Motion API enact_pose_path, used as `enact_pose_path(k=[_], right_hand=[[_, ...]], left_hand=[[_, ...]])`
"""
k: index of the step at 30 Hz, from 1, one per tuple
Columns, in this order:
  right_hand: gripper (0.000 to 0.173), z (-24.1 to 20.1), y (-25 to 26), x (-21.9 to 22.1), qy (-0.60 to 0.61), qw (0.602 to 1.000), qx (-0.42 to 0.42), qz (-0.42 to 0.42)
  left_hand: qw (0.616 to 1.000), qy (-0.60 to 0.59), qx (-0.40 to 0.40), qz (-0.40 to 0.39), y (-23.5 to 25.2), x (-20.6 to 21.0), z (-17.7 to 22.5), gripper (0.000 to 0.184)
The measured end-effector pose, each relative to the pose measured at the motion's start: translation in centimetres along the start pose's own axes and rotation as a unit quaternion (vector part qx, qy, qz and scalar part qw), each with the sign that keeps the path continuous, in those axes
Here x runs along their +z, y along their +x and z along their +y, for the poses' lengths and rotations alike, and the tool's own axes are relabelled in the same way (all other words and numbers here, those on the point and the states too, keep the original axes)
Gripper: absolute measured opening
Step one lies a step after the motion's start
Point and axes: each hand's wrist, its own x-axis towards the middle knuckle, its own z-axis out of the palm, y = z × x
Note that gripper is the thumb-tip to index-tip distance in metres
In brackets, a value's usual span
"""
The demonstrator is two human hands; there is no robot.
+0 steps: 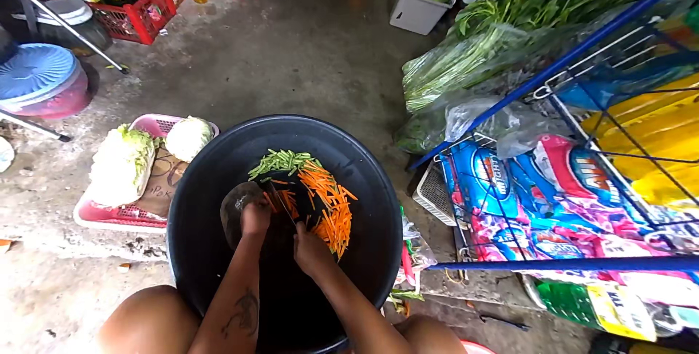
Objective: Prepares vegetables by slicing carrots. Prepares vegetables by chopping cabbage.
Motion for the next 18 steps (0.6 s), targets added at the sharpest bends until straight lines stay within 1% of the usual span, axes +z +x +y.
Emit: enact_pose_path(k=[4, 8, 12, 18], right_hand=[[0.044, 0.0, 0.1, 0.1, -0.009, 1.0, 0.001, -0.002], [0.044, 0.0, 0.1, 0.0, -0.003, 1.0, 0.006, 0.003], [0.044, 0.0, 0.0, -0.5, -0.008, 1.0, 0.013, 0.002], [0.043, -0.6, 0.0, 0.4, -0.016, 1.0, -0.003, -0.004]], left_hand=[[0.999, -0.004, 0.026, 0.018, -0.1, -0.2, 0.7, 0.03], [0.999, 0.02, 0.038, 0.007, 0.1, 0.3, 0.7, 0.03], [1.0, 0.009, 0.021, 0.01, 0.3, 0.2, 0.4, 0.028], [0.998, -0.059, -0.006, 0.015, 1.0, 0.5, -0.7, 0.029]])
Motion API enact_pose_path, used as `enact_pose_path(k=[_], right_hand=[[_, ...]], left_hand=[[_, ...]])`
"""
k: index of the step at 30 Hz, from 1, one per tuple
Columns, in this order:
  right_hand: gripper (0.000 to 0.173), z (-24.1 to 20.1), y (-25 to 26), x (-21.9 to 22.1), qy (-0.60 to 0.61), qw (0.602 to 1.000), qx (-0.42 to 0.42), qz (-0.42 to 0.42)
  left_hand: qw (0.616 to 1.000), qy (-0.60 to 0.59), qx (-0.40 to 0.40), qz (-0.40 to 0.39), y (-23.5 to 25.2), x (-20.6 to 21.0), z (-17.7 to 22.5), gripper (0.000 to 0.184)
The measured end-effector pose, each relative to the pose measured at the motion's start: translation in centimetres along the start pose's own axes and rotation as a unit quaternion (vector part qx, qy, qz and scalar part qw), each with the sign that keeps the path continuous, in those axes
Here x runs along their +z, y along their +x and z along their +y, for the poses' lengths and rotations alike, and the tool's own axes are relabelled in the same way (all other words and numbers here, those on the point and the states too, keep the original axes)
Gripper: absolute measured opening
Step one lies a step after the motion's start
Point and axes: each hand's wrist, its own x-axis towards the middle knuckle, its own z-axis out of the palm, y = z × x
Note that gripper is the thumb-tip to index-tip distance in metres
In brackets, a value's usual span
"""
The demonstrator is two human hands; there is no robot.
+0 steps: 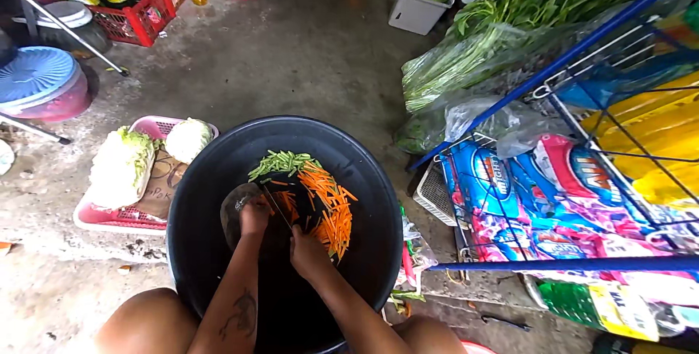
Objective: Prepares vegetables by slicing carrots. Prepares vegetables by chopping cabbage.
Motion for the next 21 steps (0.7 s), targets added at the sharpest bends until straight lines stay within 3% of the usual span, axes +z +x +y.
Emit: enact_pose_path(k=[21], right_hand=[[0.046, -1.4, 0.0, 1.6, -0.036, 0.999, 0.035, 0.004]], left_hand=[[0.997, 0.08, 0.01, 0.013, -0.8, -0.5, 1.0, 0.027]])
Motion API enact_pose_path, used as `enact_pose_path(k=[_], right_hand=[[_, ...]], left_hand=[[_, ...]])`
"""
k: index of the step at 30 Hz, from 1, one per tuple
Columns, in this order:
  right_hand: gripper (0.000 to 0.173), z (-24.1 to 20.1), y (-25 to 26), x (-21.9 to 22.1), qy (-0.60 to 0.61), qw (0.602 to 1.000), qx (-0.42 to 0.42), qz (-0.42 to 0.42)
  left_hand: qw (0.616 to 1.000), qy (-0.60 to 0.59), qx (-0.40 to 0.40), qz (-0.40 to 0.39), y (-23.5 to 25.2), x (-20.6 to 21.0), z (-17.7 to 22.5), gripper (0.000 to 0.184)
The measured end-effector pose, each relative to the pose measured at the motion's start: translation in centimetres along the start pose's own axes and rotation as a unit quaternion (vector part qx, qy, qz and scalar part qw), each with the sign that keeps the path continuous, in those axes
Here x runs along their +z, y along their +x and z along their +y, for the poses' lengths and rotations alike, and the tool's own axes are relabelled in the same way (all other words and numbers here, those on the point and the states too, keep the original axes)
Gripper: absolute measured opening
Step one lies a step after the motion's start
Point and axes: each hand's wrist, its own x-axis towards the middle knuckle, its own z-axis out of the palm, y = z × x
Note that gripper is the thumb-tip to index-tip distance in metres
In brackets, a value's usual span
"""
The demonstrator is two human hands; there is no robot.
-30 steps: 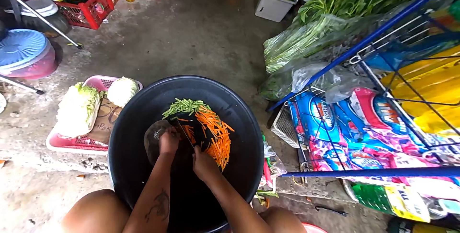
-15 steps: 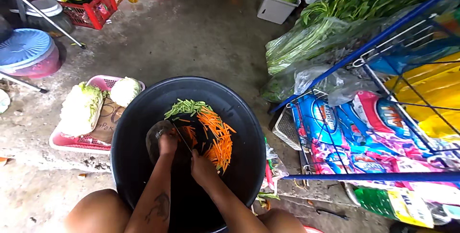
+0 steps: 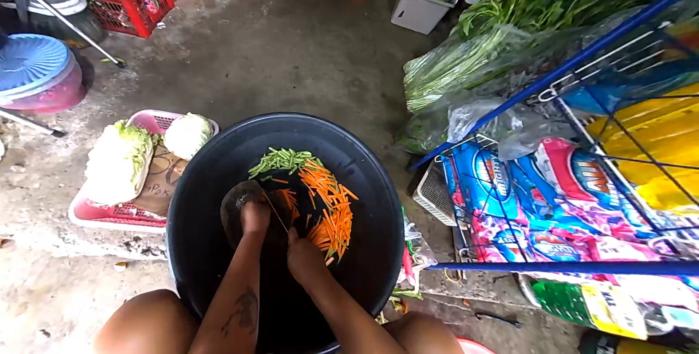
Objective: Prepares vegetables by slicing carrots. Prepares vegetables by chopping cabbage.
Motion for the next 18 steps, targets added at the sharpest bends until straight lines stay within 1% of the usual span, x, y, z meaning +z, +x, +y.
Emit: enact_pose_path(k=[6, 8, 10, 12, 13, 15, 17, 18], right_hand=[[0.047, 0.5, 1.3, 0.6, 0.017, 1.0, -0.001, -0.011], [0.047, 0.9, 1.9, 0.8, 0.04, 0.999, -0.009, -0.015], [0.047, 2.3, 2.8, 0.6, 0.104, 0.993, -0.037, -0.042], [0.051, 4.4, 3.9, 0.0, 0.181, 0.978, -0.058, -0.082], [0.052, 5.0, 4.2, -0.3, 0.193, 0.975, -0.064, -0.085], [0.048, 4.9, 3.0, -1.6, 0.127, 0.989, -0.053, -0.049], [0.045, 4.7, 0.4, -3.0, 0.066, 0.998, -0.002, 0.002], [0.046, 4.9, -0.9, -4.0, 0.058, 0.998, 0.027, 0.018]], left_hand=[[1.0, 0.003, 0.012, 0.004, 0.1, 0.3, -0.2, 0.027], [1.0, -0.002, 0.017, 0.008, 0.1, 0.4, -0.2, 0.027], [1.0, -0.01, 0.014, 0.004, 0.0, 0.3, -0.5, 0.027], [1.0, -0.015, 0.018, 0.004, -0.1, 0.5, -0.2, 0.027], [1.0, -0.012, 0.023, 0.005, -0.1, 0.4, 0.1, 0.027], [0.999, 0.01, 0.032, -0.002, -0.5, 0.1, 0.6, 0.03], [0.998, 0.052, 0.035, -0.018, -1.1, 0.0, 1.2, 0.036], [0.996, 0.082, 0.038, -0.025, -1.3, 0.1, 1.6, 0.039]])
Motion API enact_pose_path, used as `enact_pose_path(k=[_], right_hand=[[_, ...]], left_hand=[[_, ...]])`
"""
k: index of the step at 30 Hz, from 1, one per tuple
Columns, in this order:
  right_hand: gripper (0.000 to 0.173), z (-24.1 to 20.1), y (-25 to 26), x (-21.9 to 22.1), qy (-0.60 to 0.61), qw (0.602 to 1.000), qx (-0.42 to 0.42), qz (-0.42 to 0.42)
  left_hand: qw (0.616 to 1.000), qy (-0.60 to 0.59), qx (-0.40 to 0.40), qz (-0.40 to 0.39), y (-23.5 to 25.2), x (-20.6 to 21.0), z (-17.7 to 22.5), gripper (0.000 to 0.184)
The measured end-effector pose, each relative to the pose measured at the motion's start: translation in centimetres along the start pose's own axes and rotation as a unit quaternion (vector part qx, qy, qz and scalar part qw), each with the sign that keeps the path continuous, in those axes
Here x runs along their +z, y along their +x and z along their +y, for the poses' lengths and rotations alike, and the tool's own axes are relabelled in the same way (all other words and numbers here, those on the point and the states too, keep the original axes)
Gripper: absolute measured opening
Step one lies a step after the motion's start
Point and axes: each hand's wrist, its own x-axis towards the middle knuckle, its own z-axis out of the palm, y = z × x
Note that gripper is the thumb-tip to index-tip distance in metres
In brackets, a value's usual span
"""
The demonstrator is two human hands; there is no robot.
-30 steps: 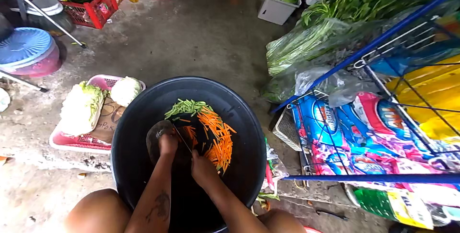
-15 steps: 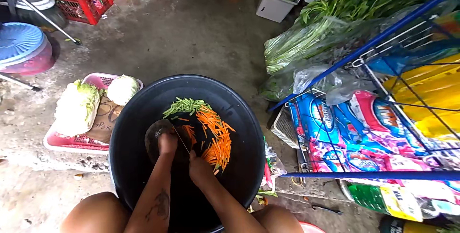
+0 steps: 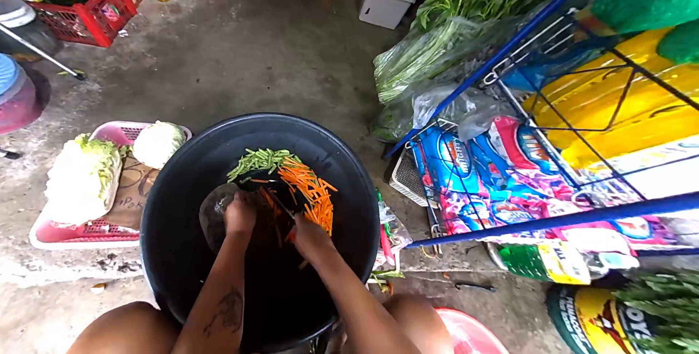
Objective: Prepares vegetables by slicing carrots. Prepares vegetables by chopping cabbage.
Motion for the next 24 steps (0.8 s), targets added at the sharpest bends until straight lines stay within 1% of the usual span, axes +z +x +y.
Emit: enact_pose_path(k=[2, 3, 6, 7, 8, 9, 10, 11, 12, 13, 14, 15, 16, 17, 18, 19, 20, 22, 24], right_hand=[[0.048, 1.3, -2.4, -2.9, 0.018, 0.999, 0.033, 0.024], [0.048, 2.2, -3.4, -4.4, 0.027, 0.998, 0.037, 0.037], [0.047, 4.9, -6.3, -8.9, 0.051, 0.996, 0.045, 0.064], [0.047, 5.8, -7.0, -9.9, 0.066, 0.994, 0.049, 0.078], [0.046, 6.7, -7.6, -10.6, 0.083, 0.99, 0.053, 0.099], [0.046, 7.5, -8.0, -11.2, 0.101, 0.986, 0.055, 0.123], [0.045, 8.2, -8.2, -11.5, 0.117, 0.981, 0.055, 0.144], [0.045, 8.9, -8.3, -11.7, 0.134, 0.977, 0.052, 0.159], [0.045, 9.5, -8.3, -12.0, 0.148, 0.974, 0.047, 0.166], [0.045, 9.9, -8.2, -12.2, 0.163, 0.971, 0.041, 0.169], [0.045, 10.3, -8.1, -12.3, 0.174, 0.969, 0.037, 0.169], [0.044, 10.6, -8.1, -12.4, 0.18, 0.969, 0.034, 0.167], [0.043, 10.8, -8.0, -12.4, 0.185, 0.968, 0.031, 0.163], [0.044, 11.0, -8.0, -12.4, 0.189, 0.968, 0.028, 0.16], [0.044, 11.2, -7.9, -12.5, 0.195, 0.968, 0.023, 0.156], [0.045, 11.4, -7.9, -12.5, 0.204, 0.967, 0.017, 0.152], [0.045, 11.5, -7.9, -12.6, 0.21, 0.966, 0.014, 0.149], [0.045, 11.9, -7.6, -12.8, 0.214, 0.965, 0.015, 0.148], [0.044, 12.3, -7.3, -13.1, 0.211, 0.965, 0.016, 0.155]], left_hand=[[0.998, 0.059, 0.016, -0.009, -0.3, 0.5, 1.0, 0.046], [0.996, 0.082, 0.022, -0.015, -0.4, 0.8, 1.5, 0.049], [0.993, 0.108, 0.046, -0.019, -0.2, 1.8, 2.9, 0.047], [0.992, 0.098, 0.068, -0.03, -0.2, 2.2, 3.4, 0.047], [0.989, 0.083, 0.113, -0.047, -0.3, 2.8, 3.8, 0.047], [0.978, 0.078, 0.183, -0.069, -0.6, 3.8, 4.2, 0.046], [0.954, 0.086, 0.268, -0.098, -1.2, 5.3, 4.5, 0.048], [0.919, 0.106, 0.355, -0.136, -2.1, 7.0, 4.8, 0.054], [0.879, 0.137, 0.422, -0.176, -3.2, 8.9, 5.1, 0.061], [0.84, 0.186, 0.463, -0.212, -4.3, 10.6, 5.3, 0.063], [0.811, 0.223, 0.489, -0.23, -4.7, 12.0, 5.3, 0.06], [0.799, 0.251, 0.495, -0.23, -4.4, 12.7, 5.3, 0.054], [0.804, 0.267, 0.488, -0.21, -3.4, 12.8, 5.2, 0.048], [0.822, 0.262, 0.472, -0.182, -2.0, 12.6, 5.2, 0.043], [0.849, 0.249, 0.438, -0.157, -0.4, 12.0, 5.5, 0.042], [0.881, 0.236, 0.384, -0.14, 1.2, 11.0, 6.1, 0.041], [0.904, 0.228, 0.334, -0.136, 2.5, 9.7, 7.0, 0.041], [0.937, 0.204, 0.25, -0.135, 4.1, 6.8, 9.3, 0.04], [0.959, 0.142, 0.219, -0.108, 5.3, 4.9, 11.1, 0.042]])
